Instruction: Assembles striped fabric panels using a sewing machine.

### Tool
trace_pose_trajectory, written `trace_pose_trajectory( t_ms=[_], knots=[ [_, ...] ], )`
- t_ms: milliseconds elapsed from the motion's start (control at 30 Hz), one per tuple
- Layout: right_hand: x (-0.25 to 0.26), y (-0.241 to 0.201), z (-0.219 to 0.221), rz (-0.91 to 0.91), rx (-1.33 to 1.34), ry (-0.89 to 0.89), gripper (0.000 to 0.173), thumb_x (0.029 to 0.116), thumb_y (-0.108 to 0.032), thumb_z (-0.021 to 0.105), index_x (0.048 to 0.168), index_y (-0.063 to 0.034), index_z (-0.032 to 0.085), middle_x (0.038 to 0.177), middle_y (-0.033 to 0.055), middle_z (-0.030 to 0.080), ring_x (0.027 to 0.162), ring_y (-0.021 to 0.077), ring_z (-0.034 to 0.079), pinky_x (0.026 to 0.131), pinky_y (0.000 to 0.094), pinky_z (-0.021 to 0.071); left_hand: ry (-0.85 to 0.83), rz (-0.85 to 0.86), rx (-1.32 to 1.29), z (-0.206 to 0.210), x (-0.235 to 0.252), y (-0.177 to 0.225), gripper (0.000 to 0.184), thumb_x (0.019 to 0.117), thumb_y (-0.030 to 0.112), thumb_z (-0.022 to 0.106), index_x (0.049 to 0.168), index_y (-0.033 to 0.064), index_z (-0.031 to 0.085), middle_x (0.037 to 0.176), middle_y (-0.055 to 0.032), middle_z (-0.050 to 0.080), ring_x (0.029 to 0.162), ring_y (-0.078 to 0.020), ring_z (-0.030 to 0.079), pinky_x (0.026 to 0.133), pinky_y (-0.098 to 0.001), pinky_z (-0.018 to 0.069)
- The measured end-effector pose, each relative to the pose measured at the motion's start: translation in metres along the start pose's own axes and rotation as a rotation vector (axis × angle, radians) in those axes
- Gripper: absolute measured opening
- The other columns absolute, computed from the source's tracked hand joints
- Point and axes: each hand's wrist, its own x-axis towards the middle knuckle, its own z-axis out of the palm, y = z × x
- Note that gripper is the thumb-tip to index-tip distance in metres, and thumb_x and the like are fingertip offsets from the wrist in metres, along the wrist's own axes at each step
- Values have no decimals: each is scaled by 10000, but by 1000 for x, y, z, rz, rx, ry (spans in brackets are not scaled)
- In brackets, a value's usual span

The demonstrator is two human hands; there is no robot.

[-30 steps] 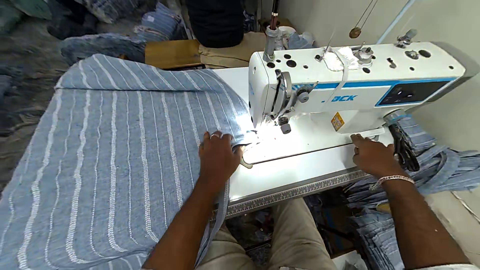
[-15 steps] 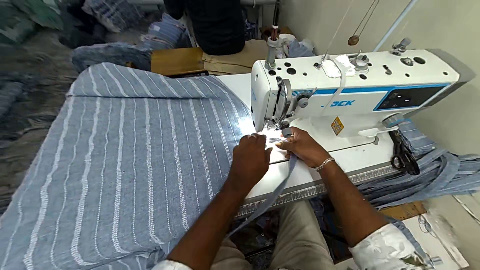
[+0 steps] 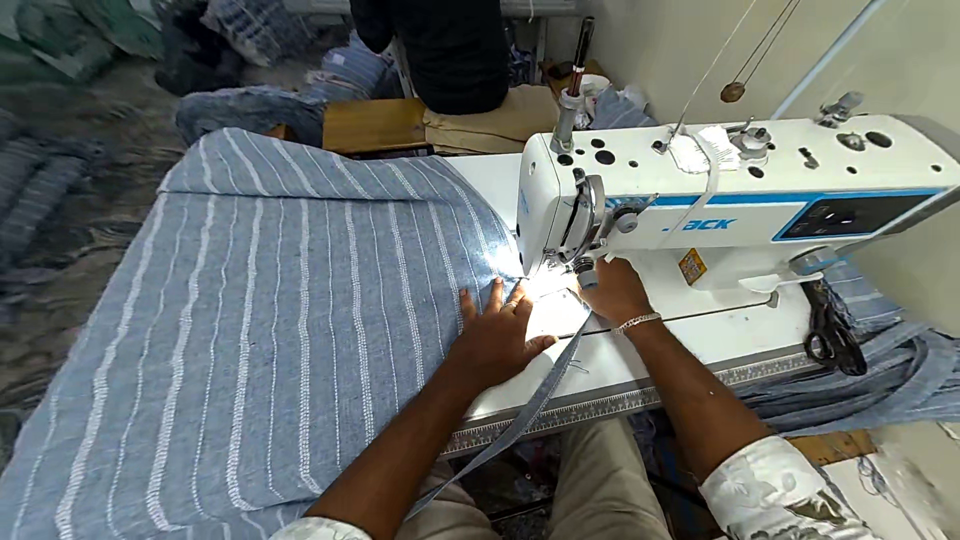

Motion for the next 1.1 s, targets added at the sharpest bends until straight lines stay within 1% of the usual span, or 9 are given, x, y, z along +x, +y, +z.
trace_pose_trajectory(
  t_ms=[67, 233, 367, 500, 667, 867, 933, 1000, 1100],
  knots=[
    [-1, 26, -5, -63, 23, 17, 315, 966, -322, 688, 1057, -21, 695, 950, 199, 697, 923, 386, 686, 790, 621, 536, -2, 8, 6, -1, 1, -3, 863, 986, 762, 308, 1583, 146, 395, 1702, -40, 285, 1586, -379, 162, 1160, -799, 56],
    [-71, 107, -68, 69, -89, 300, 382, 1045, -304, 602, 1301, -28, 668, 1210, 253, 695, 1118, 461, 671, 927, 721, 505, 8, 30, -26, -5, 6, -9, 835, 991, 740, 351, 1554, 130, 443, 1669, -52, 357, 1572, -390, 212, 1163, -799, 67],
    [-89, 156, -38, 171, -335, 163, 764, 876, 8, 698, 1563, 41, 367, 1552, 310, 425, 1284, 600, 510, 1030, 916, 155, 29, 22, -41, -7, 8, -9, 837, 993, 725, 379, 1549, 103, 448, 1648, -83, 391, 1566, -395, 227, 1168, -791, 63],
    [-84, 160, -55, 111, -318, 131, 539, 951, -11, 613, 1481, 2, 515, 1476, 284, 529, 1314, 552, 517, 1039, 891, 205, 12, 22, -37, -6, -4, -3, 829, 986, 747, 349, 1533, 138, 475, 1656, -78, 378, 1567, -392, 228, 1174, -787, 54],
    [-81, 149, -68, 105, -334, 249, 451, 1044, -73, 514, 1491, -14, 516, 1519, 233, 517, 1436, 472, 439, 1089, 801, 283, 25, 7, -51, -4, 4, -7, 820, 999, 720, 371, 1557, 124, 442, 1670, -58, 356, 1572, -383, 217, 1165, -796, 56],
    [-85, 162, -39, 98, -334, 226, 639, 873, 68, 661, 1491, 13, 511, 1511, 268, 509, 1371, 530, 484, 1077, 864, 202, 18, 7, -78, -11, 15, -14, 765, 997, 662, 470, 1536, 119, 455, 1643, -69, 396, 1565, -383, 235, 1163, -795, 68],
    [-89, 162, -52, 70, -298, 286, 491, 956, -4, 600, 1445, 8, 560, 1455, 287, 552, 1348, 557, 489, 1064, 850, 262, -60, 44, -131, -25, 13, -21, 692, 1029, 592, 485, 1523, 107, 477, 1626, -103, 417, 1540, -396, 290, 1184, -761, 138],
    [-104, 134, -64, 24, -211, 393, 417, 1052, -170, 552, 1429, 7, 559, 1425, 277, 572, 1332, 501, 528, 1071, 721, 405, -18, 80, -195, -42, 11, -37, 462, 1075, 424, 506, 1352, 84, 650, 1428, -160, 616, 1343, -386, 560, 1109, -657, 403],
    [-152, 50, -13, -265, 69, 204, 227, 1002, -198, 648, 1184, -75, 707, 1027, 113, 727, 868, 246, 721, 731, 469, 619, 142, -26, -221, -72, 22, -60, 331, 1100, 246, 462, 1202, 33, 693, 1011, -226, 720, 953, -417, 706, 857, -656, 535]
  ],
)
